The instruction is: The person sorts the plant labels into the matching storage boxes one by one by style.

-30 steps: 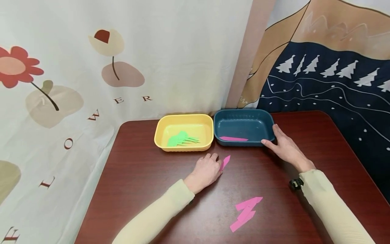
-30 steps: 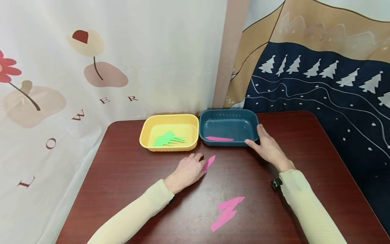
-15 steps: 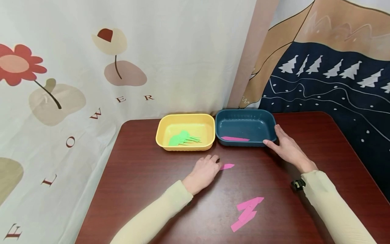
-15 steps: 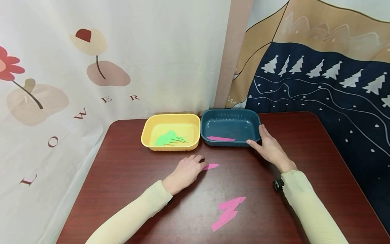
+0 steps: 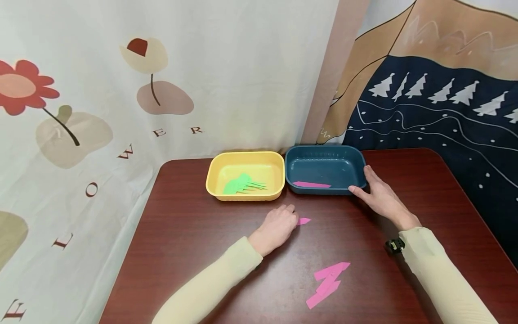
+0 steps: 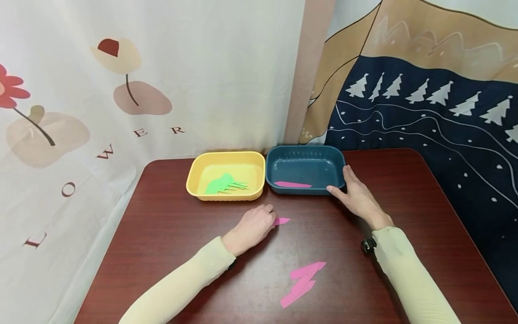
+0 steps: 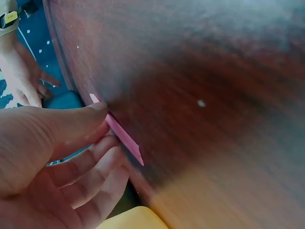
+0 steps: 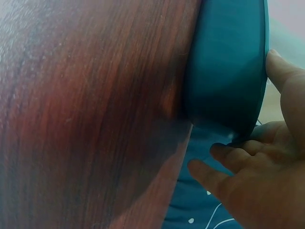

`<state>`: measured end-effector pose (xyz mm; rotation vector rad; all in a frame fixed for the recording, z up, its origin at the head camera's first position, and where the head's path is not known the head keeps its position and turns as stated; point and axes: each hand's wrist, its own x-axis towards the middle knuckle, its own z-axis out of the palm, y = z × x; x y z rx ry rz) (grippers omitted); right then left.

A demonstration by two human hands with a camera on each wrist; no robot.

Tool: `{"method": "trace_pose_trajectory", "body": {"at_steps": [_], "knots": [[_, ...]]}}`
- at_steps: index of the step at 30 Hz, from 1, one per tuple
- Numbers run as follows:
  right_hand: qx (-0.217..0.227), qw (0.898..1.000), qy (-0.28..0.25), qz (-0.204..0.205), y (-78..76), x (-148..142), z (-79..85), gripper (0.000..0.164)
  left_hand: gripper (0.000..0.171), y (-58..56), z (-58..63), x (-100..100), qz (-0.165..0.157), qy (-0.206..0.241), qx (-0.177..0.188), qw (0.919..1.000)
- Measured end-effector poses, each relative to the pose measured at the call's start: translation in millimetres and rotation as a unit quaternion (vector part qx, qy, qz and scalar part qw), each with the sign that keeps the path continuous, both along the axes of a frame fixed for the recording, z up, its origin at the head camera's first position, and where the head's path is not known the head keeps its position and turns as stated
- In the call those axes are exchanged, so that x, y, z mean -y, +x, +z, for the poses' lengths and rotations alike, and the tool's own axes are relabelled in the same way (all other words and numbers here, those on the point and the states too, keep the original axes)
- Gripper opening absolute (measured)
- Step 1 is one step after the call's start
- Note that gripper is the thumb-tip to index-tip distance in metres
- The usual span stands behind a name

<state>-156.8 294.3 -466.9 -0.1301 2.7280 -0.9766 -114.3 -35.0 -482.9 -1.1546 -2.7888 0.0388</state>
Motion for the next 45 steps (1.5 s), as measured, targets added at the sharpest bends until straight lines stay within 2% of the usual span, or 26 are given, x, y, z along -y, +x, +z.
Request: {"method": "trace_pose_trajectory", "body": {"at_steps": [3, 11, 16, 23, 30, 39, 45], "knots": [[0.001, 1.000, -0.001, 0.000, -0.3, 0, 0.0, 0.107, 0.005, -1.2, 0.6, -1, -0.002, -0.004, 0.006, 1.0000], [0.004, 1.000, -0.003, -0.004, -0.2, 1, 1.0, 0.108, 0.011, -4.4, 5.4, -3, -0.013, -0.012, 0.022, 0.9996], [0.000, 1.000, -0.003, -0.008, -0.4, 2, 1.9, 0.108, 0.015, -5.6, 9.4, -5, -0.017, -0.022, 0.016, 0.9995], [0.004, 1.000, -0.002, -0.005, -1.1, 2, 4.8, 0.107, 0.015, -9.6, 12.4, -8, -0.011, -0.046, 0.010, 0.9989], [0.003, 1.000, 0.000, -0.003, -1.1, 3, 4.4, 0.107, 0.013, -10.1, 15.1, -9, -0.001, -0.068, 0.019, 0.9975], [0.006, 1.000, -0.003, -0.004, -0.9, 2, 2.1, 0.107, 0.006, -12.1, 9.1, -10, 0.002, -0.068, 0.023, 0.9974], [0.009, 1.000, -0.003, -0.002, -0.9, -1, 0.0, 0.107, 0.012, -13.6, 5.6, -7, -0.007, -0.050, 0.039, 0.9979]]}}
